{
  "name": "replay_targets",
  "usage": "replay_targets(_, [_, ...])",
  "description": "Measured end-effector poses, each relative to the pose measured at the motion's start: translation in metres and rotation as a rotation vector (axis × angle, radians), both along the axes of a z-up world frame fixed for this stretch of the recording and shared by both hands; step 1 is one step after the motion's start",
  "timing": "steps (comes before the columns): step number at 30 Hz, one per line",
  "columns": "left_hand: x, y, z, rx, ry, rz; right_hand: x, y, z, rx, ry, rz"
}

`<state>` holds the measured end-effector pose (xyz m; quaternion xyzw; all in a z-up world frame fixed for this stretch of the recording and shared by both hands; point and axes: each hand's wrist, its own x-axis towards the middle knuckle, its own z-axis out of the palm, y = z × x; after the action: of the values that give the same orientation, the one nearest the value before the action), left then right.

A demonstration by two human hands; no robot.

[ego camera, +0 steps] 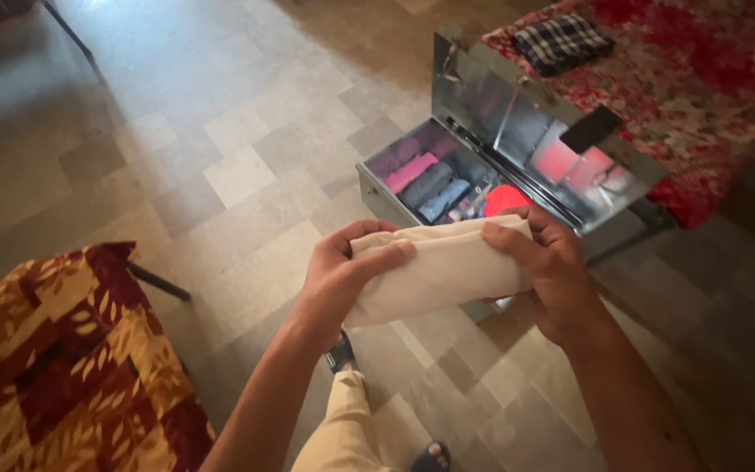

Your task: The person folds a white t-shirt and a white tank top on a patterned bedspread, then places them into a metal storage box. The person also briefly handles a small box of soap.

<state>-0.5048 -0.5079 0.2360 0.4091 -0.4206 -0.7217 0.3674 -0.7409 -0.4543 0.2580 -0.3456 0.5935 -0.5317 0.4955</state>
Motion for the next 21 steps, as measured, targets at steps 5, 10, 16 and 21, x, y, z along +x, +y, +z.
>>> replay_targets(5, [0.006,-0.105,-0.021,-0.009,0.125,-0.030,0.004,-0.098,-0.016,0.019,0.024,-0.164])
replay_targets(10, [0.010,-0.219,-0.032,0.003,0.141,-0.068,0.000,-0.192,-0.019,0.083,-0.107,-0.105])
replay_targets(16, [0.000,-0.337,-0.041,-0.002,0.060,-0.047,-0.003,-0.273,-0.037,0.162,-0.203,-0.149])
replay_targets(21, [-0.036,-0.417,-0.055,0.007,0.059,-0.081,-0.028,-0.330,-0.054,0.193,-0.212,-0.267])
